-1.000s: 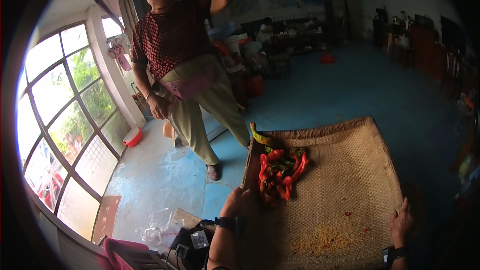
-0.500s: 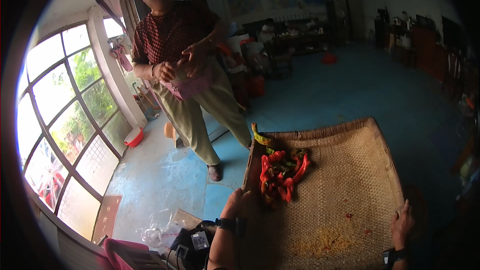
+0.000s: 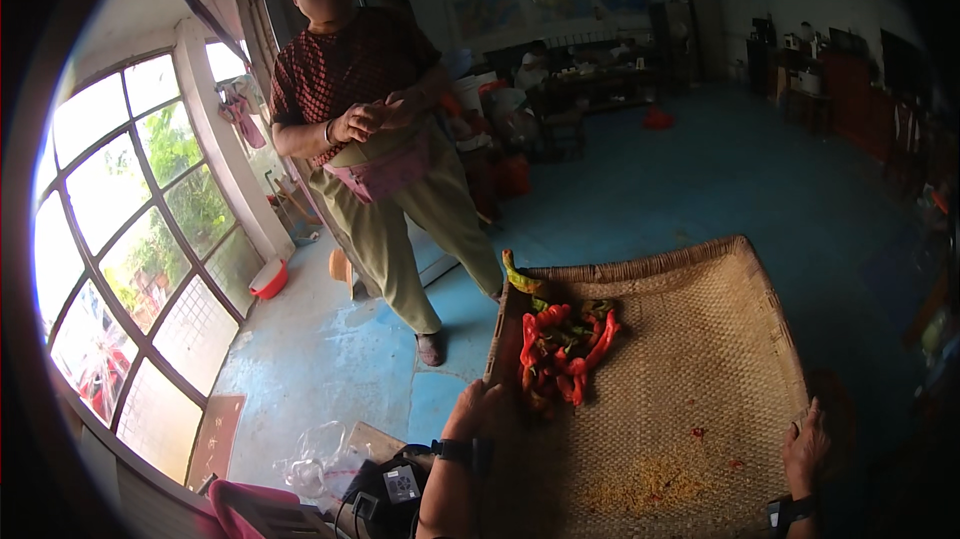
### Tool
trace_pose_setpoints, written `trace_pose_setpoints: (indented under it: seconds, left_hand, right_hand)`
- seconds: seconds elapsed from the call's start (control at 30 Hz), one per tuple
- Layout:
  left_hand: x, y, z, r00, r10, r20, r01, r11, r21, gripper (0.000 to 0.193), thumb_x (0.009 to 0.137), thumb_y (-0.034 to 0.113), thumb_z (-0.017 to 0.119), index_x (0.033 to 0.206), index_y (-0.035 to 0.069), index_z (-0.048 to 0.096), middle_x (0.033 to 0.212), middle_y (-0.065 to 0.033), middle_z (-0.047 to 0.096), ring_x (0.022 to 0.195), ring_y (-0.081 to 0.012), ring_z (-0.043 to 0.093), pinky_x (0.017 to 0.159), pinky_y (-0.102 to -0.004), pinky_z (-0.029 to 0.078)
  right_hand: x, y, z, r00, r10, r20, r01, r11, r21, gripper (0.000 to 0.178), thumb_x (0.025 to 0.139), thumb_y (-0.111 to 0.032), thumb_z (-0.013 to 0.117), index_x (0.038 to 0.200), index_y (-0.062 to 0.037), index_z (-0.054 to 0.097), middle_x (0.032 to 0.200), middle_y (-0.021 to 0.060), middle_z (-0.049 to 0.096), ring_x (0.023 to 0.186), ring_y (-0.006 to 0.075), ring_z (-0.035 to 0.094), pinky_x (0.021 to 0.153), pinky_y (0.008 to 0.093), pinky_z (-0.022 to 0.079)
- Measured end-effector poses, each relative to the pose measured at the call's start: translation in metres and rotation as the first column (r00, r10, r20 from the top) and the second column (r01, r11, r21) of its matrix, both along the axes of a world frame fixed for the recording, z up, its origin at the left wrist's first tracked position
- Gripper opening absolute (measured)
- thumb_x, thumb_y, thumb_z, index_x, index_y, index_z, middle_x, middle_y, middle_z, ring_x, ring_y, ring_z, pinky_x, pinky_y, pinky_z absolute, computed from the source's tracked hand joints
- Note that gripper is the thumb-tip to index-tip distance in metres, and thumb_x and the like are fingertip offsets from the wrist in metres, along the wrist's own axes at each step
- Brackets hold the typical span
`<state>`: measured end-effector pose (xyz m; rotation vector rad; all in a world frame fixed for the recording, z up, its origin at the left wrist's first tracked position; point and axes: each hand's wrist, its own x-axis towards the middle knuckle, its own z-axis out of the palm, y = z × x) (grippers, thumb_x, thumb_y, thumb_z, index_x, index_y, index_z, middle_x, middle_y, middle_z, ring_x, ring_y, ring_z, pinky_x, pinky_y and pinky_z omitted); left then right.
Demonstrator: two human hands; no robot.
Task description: The person sorts red peppers in a woven tray by hand, moving them to one side. They then empty a yellow box of dried red peppers into the tray and continue picking through the pile.
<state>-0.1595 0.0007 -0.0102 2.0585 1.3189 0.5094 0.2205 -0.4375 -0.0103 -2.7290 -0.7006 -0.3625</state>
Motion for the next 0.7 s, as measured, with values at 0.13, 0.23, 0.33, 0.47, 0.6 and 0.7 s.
trace_pose_setpoints:
  seconds: [0.13, 0.23, 0.33, 0.47, 0.6, 0.7]
  left_hand:
    - [-0.002, 0.003, -0.005, 1.0, -0.01, 0.026, 0.012, 0.998, -0.054, 0.047, 0.084, 0.04, 0.055, 0.094, -0.005, 0.054, 0.089, -0.0286, 0.06, 0.09, -0.0436, 0.056, 0.073, -0.0462, 0.046]
    - [-0.004, 0.004, -0.007, 0.999, -0.007, 0.042, 0.01, 0.999, -0.053, 0.046, 0.084, 0.04, 0.055, 0.094, -0.005, 0.054, 0.088, -0.0283, 0.06, 0.09, -0.0435, 0.057, 0.073, -0.0464, 0.046]
    - [-0.003, -0.002, -0.002, 0.994, -0.098, 0.044, 0.096, 0.993, 0.062, 0.045, 0.084, 0.04, 0.054, 0.094, -0.004, 0.055, 0.088, -0.0283, 0.06, 0.09, -0.0438, 0.056, 0.073, -0.0466, 0.046]
    - [-0.001, 0.0, 0.001, 1.0, -0.017, 0.021, 0.019, 0.998, -0.059, 0.045, 0.084, 0.04, 0.053, 0.094, -0.004, 0.055, 0.091, -0.0286, 0.059, 0.092, -0.044, 0.055, 0.074, -0.0467, 0.045]
    - [0.0, -0.002, 0.002, 1.0, -0.004, 0.02, 0.005, 1.0, -0.026, 0.047, 0.084, 0.041, 0.052, 0.094, -0.005, 0.054, 0.093, -0.0295, 0.058, 0.094, -0.0436, 0.054, 0.075, -0.0471, 0.045]
    - [0.0, -0.002, 0.002, 1.0, -0.009, 0.001, 0.009, 0.999, -0.041, 0.04, 0.084, 0.038, 0.052, 0.097, 0.0, 0.055, 0.094, -0.0277, 0.057, 0.092, -0.0435, 0.054, 0.074, -0.0463, 0.046]
  right_hand:
    - [0.0, 0.002, 0.0, 1.0, -0.006, 0.006, 0.006, 1.0, -0.005, 0.072, 0.08, -0.014, 0.059, 0.14, -0.0022, 0.023, 0.125, 0.0288, 0.046, 0.107, 0.0412, 0.05, 0.089, 0.0438, 0.042]
    - [-0.003, 0.005, 0.005, 0.998, -0.048, -0.047, 0.047, 0.999, -0.025, 0.071, 0.08, -0.014, 0.06, 0.14, -0.0031, 0.023, 0.125, 0.0292, 0.046, 0.108, 0.0417, 0.05, 0.091, 0.0437, 0.041]
    - [-0.001, 0.003, 0.003, 0.997, -0.07, -0.014, 0.069, 0.997, -0.042, 0.071, 0.081, -0.015, 0.06, 0.14, -0.0037, 0.024, 0.124, 0.0293, 0.047, 0.106, 0.0406, 0.052, 0.089, 0.0431, 0.042]
    - [-0.001, 0.003, 0.005, 0.998, -0.042, -0.056, 0.039, 0.998, -0.043, 0.069, 0.082, -0.015, 0.06, 0.14, -0.0039, 0.025, 0.125, 0.0289, 0.047, 0.103, 0.0387, 0.054, 0.086, 0.0418, 0.045]
    - [-0.004, 0.005, 0.008, 0.999, -0.045, -0.018, 0.044, 0.998, -0.048, 0.067, 0.082, -0.015, 0.06, 0.139, -0.0039, 0.026, 0.126, 0.0287, 0.046, 0.102, 0.0386, 0.055, 0.085, 0.0415, 0.045]
    - [-0.006, 0.006, 0.013, 0.998, -0.05, -0.027, 0.049, 0.997, -0.052, 0.068, 0.082, -0.015, 0.06, 0.139, -0.0035, 0.027, 0.126, 0.0283, 0.046, 0.104, 0.0386, 0.054, 0.085, 0.0413, 0.045]
